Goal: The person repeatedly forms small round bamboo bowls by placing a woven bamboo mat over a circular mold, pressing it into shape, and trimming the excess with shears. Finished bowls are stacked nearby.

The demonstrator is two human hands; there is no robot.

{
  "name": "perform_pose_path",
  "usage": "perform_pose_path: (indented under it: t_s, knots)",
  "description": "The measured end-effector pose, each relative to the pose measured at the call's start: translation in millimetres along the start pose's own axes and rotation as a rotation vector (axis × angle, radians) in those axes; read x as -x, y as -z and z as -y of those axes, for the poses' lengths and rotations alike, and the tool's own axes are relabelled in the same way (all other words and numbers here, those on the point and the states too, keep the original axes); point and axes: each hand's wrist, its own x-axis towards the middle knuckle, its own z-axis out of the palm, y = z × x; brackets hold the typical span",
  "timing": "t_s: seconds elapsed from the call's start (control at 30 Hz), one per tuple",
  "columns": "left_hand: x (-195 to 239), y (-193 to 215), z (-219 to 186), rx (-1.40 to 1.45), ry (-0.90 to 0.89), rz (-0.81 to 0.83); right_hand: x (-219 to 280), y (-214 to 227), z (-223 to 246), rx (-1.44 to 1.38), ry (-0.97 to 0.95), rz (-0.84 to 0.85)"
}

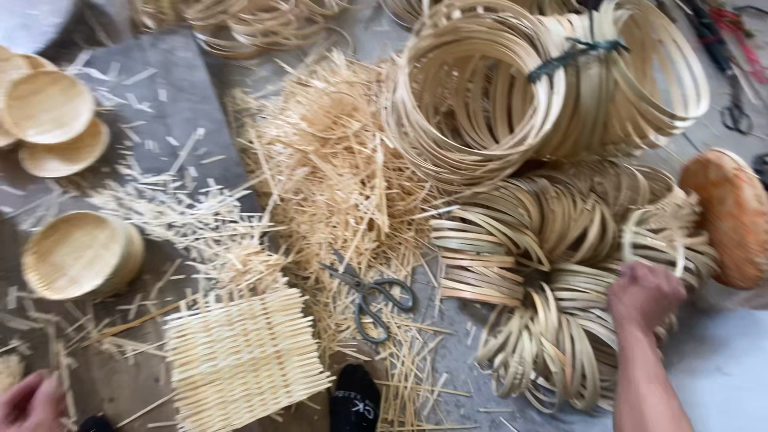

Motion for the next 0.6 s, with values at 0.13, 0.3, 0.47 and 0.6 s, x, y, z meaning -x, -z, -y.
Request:
perform_pose_path:
  t_s: [0.13,0.3,0.47,0.6]
  knots:
    - [18,-13,-125,0.363,-0.406,0.387,36,92,95,-1.205,-0.328,0.156]
    - [105,-53,-273,0.594,-0.337,1.005,99,152,250,-2.353,-0.143,0.892]
    - [121,-39,-292,1.016,0.343,1.213,125,190,320,-2.549,-0.326,1.151]
    - [111,-13,-263,1.097,0.542,1.207,128,201,335,-2.286,-0.294,1.18]
